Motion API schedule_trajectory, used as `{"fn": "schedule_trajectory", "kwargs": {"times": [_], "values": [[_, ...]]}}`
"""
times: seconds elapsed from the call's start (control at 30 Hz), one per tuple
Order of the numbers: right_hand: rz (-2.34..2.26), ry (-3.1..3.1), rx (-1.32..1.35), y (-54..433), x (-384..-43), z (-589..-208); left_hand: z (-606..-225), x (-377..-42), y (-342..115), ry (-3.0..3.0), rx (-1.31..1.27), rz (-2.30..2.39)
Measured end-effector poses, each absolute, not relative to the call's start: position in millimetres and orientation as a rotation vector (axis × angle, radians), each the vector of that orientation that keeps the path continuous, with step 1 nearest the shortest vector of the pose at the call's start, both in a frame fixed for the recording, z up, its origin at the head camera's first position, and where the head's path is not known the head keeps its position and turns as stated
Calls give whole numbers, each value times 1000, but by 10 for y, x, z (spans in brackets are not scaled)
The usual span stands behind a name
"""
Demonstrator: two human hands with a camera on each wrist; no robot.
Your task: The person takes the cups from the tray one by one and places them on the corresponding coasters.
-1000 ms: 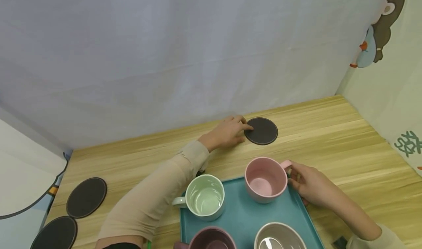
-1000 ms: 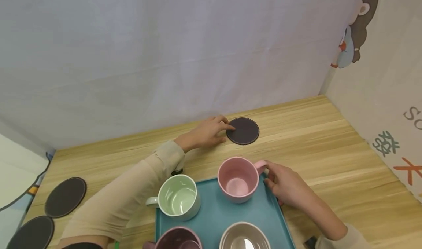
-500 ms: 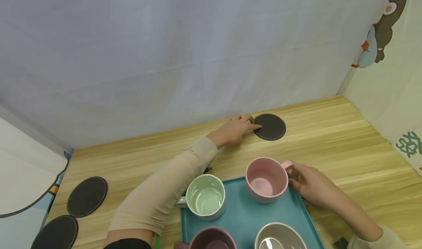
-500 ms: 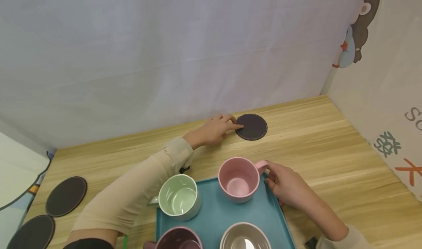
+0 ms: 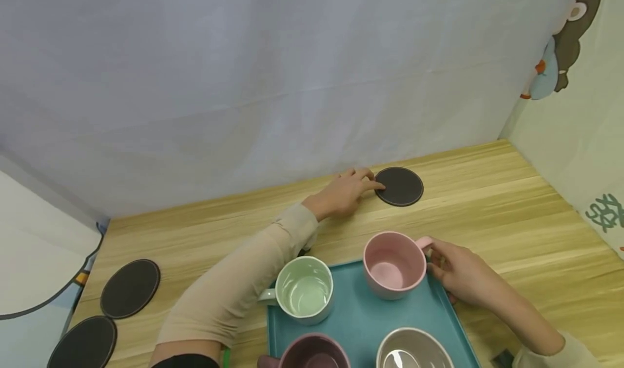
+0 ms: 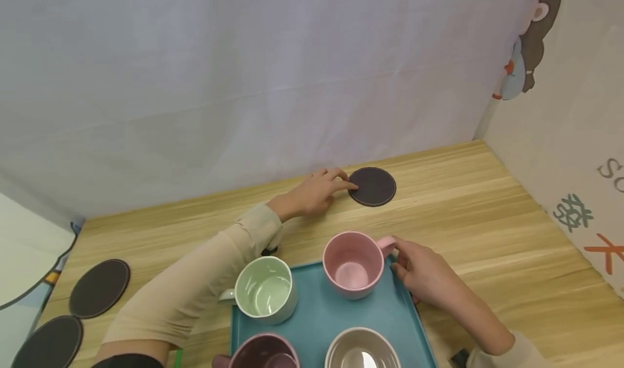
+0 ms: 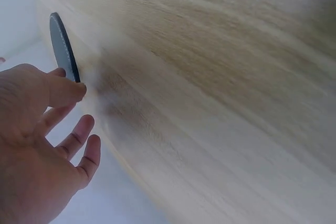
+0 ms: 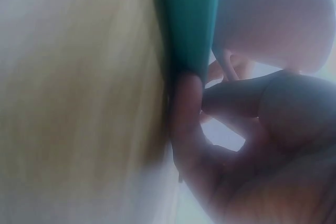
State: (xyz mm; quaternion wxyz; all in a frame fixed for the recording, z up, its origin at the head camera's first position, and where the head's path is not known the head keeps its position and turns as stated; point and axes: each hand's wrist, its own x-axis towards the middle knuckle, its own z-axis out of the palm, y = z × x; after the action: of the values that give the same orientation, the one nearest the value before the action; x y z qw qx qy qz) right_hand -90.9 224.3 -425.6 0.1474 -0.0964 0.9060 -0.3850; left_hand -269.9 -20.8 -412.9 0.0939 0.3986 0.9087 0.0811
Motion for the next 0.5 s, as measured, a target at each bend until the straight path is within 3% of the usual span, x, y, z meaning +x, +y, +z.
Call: {"fn": "schedule_trajectory", "kwargs": {"times": [0.5], "values": [[-1094,2609,-264,2266,-939,-4247,-3974,-2555,-645,2755,1193,346]]}}
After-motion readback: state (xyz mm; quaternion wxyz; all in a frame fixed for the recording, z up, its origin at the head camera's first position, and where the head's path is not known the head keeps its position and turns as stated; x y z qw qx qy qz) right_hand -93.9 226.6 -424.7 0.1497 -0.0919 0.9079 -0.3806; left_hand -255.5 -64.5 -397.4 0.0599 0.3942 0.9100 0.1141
